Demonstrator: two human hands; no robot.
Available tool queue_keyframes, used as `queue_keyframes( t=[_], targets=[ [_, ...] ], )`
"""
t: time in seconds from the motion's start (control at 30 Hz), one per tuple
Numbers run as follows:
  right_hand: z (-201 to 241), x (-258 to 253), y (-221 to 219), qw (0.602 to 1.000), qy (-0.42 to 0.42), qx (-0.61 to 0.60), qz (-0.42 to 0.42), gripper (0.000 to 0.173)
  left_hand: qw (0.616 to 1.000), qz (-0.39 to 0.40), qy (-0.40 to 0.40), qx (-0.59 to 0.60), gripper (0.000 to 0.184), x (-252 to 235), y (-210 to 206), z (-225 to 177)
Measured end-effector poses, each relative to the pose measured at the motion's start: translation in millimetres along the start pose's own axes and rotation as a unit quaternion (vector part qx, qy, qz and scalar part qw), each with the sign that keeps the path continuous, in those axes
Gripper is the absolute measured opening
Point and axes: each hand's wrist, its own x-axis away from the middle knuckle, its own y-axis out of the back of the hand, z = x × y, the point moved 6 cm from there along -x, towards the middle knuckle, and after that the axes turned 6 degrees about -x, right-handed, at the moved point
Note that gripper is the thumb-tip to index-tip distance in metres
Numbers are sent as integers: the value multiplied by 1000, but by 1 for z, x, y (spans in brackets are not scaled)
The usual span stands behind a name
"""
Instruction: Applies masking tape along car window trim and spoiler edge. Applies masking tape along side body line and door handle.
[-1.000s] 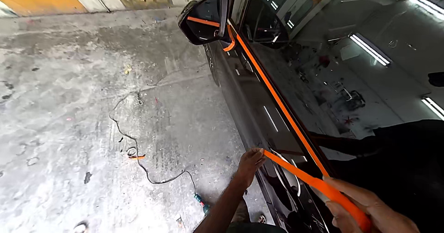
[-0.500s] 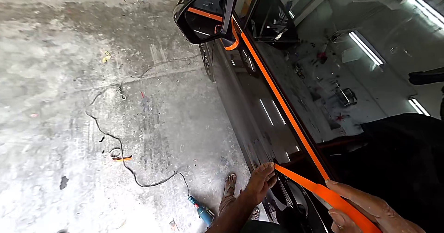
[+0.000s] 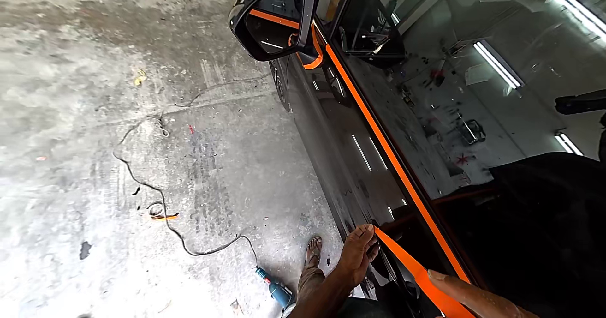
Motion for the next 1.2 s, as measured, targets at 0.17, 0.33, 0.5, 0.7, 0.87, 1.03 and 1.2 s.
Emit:
queue_keyframes(
  t=[0.17,0.33,0.5,0.7,0.87,1.03,1.2],
  targets=[
    [-2,2,0,1000,10,-4,-6,32,1000,-23,-11,-12,15,-2,1,1],
    [-4,4,4,999,11,0,-40,32,996,-40,60,-58,25,-2,4,-5],
    [-6,4,3,1000,24,-5,-15,32,987,-13,131,-94,36,-6,9,-10],
    [-11,6,6,1000,14,-9,-25,32,983,7,160,-85,40,-8,12,-3],
    [-12,7,6,1000,7,3,-30,31,984,0,159,-76,34,-6,9,-4],
    [-15,10,4,999,6,12,-36,30,978,-11,178,-104,28,-5,7,-8],
    [-17,12,4,999,7,14,-38,30,963,15,236,-130,22,-11,8,-10]
  ],
)
